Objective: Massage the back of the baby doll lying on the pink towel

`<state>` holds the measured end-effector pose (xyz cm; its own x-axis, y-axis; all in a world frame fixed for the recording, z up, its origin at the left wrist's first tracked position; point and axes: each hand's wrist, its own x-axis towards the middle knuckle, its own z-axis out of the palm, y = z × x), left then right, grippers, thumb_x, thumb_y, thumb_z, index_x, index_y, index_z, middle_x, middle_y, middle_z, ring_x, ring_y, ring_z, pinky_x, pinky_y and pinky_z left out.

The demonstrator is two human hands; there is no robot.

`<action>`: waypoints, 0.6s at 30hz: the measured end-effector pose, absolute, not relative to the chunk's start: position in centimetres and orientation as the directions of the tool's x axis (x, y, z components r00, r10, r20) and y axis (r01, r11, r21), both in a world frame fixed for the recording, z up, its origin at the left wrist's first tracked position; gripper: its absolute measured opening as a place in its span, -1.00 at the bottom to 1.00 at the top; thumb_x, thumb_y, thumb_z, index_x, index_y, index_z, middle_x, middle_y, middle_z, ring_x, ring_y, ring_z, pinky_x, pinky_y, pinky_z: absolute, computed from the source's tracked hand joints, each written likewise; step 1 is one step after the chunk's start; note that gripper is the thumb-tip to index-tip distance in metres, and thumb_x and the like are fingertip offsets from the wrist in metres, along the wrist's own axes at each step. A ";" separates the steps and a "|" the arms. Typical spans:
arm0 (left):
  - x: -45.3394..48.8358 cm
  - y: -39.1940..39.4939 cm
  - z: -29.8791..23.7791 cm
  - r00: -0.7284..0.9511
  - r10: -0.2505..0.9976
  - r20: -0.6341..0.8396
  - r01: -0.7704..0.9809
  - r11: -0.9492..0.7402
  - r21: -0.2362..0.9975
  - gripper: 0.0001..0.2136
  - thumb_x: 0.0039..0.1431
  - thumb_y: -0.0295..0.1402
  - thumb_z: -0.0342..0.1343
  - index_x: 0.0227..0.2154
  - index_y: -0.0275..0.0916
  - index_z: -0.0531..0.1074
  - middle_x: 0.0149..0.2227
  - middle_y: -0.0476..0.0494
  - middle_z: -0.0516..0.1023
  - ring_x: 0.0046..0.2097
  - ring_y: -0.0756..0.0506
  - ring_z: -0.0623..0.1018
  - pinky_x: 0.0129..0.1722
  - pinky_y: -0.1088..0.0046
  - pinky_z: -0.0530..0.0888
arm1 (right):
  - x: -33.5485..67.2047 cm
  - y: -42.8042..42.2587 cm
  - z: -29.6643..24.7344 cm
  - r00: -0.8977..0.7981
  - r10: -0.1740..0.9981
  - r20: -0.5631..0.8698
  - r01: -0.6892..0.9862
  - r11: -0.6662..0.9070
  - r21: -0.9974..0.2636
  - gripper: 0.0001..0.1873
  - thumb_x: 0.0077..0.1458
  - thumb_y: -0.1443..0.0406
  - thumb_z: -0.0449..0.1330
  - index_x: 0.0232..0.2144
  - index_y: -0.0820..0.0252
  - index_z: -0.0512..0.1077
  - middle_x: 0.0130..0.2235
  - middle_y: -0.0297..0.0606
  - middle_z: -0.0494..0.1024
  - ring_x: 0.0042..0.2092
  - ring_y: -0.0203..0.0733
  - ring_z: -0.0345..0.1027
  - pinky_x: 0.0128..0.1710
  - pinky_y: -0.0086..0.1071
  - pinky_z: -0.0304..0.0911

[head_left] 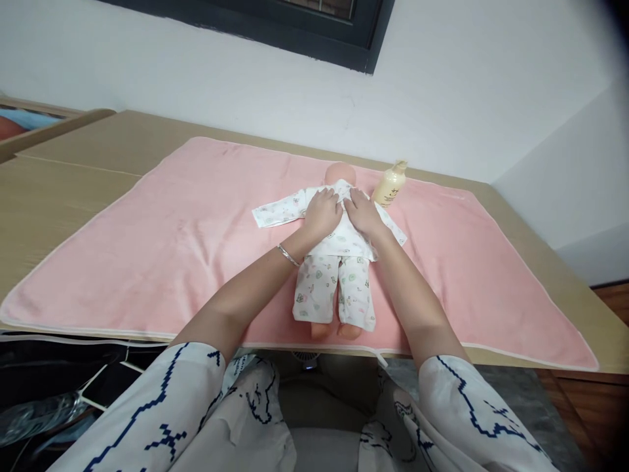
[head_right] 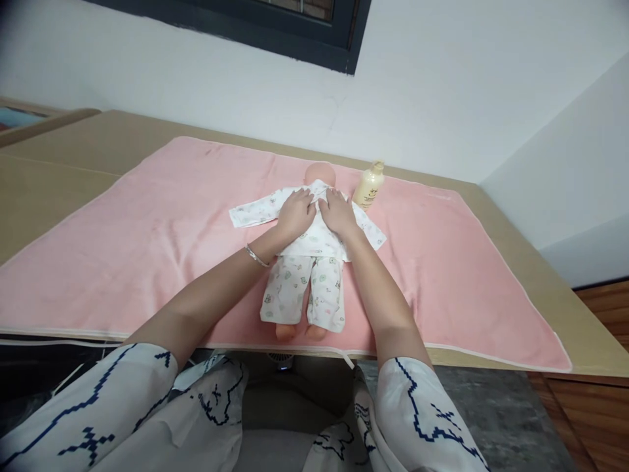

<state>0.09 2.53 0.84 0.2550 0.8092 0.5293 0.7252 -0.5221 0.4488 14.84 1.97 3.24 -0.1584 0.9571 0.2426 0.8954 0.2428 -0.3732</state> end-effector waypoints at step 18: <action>-0.5 3.8 0.5 0.206 0.842 0.498 0.696 -0.484 0.530 -0.67 0.29 -0.32 -0.01 0.04 -0.28 0.47 0.18 -0.29 0.47 0.29 -0.30 0.35 0.33 0.04 0.25 | 13.9 0.9 4.0 -0.169 0.945 0.280 0.922 0.252 -0.294 -0.52 0.32 0.17 -0.22 -0.03 0.24 0.41 0.06 0.04 0.53 0.12 0.14 0.35 0.19 0.04 0.14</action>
<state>-0.48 3.79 0.50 0.2061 0.8424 0.4979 0.6964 -0.4837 0.5301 13.94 0.85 4.04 -0.1691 0.9449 0.2803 0.9219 0.2522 -0.2942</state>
